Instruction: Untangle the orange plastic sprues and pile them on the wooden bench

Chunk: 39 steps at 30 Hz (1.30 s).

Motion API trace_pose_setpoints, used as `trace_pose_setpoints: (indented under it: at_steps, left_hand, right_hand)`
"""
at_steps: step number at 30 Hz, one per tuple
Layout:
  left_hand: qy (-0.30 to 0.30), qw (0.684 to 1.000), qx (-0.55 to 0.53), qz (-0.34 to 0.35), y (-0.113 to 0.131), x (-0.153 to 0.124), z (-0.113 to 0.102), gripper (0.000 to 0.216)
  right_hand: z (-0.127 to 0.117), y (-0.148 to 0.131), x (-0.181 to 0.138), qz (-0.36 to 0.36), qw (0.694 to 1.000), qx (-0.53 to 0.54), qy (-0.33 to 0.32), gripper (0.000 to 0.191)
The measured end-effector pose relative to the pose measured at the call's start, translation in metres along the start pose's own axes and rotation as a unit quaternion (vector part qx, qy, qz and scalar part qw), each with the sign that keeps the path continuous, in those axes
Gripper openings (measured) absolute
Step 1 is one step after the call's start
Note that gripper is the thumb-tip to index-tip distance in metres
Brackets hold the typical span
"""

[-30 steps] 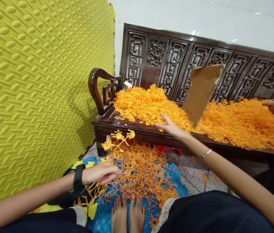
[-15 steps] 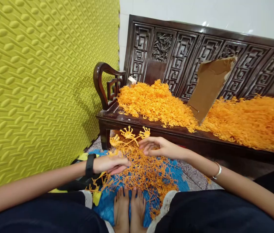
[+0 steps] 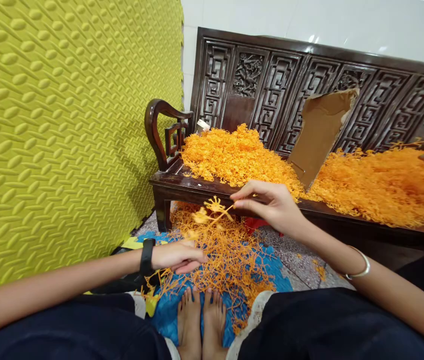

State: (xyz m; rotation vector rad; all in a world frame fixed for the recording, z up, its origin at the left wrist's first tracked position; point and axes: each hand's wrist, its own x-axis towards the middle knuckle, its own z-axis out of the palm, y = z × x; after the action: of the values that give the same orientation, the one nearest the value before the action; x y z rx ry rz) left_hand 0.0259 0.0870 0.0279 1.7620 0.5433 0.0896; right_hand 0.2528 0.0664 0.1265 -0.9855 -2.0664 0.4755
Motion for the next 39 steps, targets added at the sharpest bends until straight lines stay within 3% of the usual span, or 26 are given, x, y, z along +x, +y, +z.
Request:
trace_pose_setpoints:
  at_steps: [3, 6, 18, 20, 23, 25, 26, 28, 29, 30, 32, 34, 39]
  left_hand:
    - [0.032, 0.998, -0.038, 0.048, 0.013, -0.001, -0.003, 0.057]
    - [0.046, 0.991, -0.085, 0.087, 0.030, -0.002, -0.004, 0.056]
    - [0.024, 0.974, -0.188, 0.125, 0.053, -0.004, 0.003, 0.055]
    - [0.015, 0.981, -0.157, 0.114, 0.045, -0.006, 0.004, 0.054]
    - [-0.013, 0.996, -0.052, 0.066, 0.020, -0.010, 0.004, 0.055]
    - [0.004, 0.998, -0.039, 0.043, 0.004, -0.010, 0.002, 0.057]
    - [0.009, 0.999, -0.033, 0.037, -0.002, -0.009, 0.000, 0.057]
    - [0.019, 0.999, -0.025, 0.042, -0.007, -0.007, -0.004, 0.057]
    - [0.021, 0.998, -0.021, 0.046, -0.006, -0.007, -0.006, 0.057]
    - [0.023, 0.998, -0.018, 0.051, -0.005, -0.007, -0.008, 0.058]
    - [0.028, 0.998, -0.013, 0.055, -0.003, -0.009, -0.010, 0.058]
    - [0.034, 0.998, -0.005, 0.054, -0.005, -0.012, -0.011, 0.059]
    - [0.055, 0.998, -0.007, 0.039, -0.016, -0.018, -0.014, 0.060]
  right_hand:
    - [-0.012, 0.012, 0.002, 0.022, 0.988, -0.034, 0.148, 0.012]
    - [-0.023, 0.020, 0.004, 0.037, 0.975, 0.008, 0.221, 0.013]
    - [-0.016, 0.013, 0.016, -0.022, 0.944, 0.066, 0.323, 0.008]
    - [-0.040, 0.014, 0.023, -0.022, 0.927, 0.068, 0.367, 0.007]
    - [-0.098, 0.023, 0.030, 0.007, 0.848, 0.082, 0.524, 0.018]
    - [-0.117, 0.035, 0.025, -0.005, 0.823, 0.081, 0.562, 0.026]
    - [-0.113, 0.042, 0.018, -0.010, 0.844, 0.082, 0.529, 0.024]
    - [-0.075, 0.059, 0.002, 0.039, 0.906, 0.092, 0.411, 0.022]
    - [-0.047, 0.067, -0.007, 0.106, 0.949, 0.101, 0.279, 0.021]
    - [-0.018, 0.076, -0.012, 0.156, 0.968, 0.107, 0.163, 0.020]
    - [0.024, 0.089, -0.011, 0.200, 0.972, 0.111, 0.047, 0.024]
    - [0.029, 0.097, 0.010, 0.218, 0.969, 0.115, 0.015, 0.024]
    - [-0.052, 0.102, 0.087, 0.228, 0.953, 0.134, 0.149, 0.032]
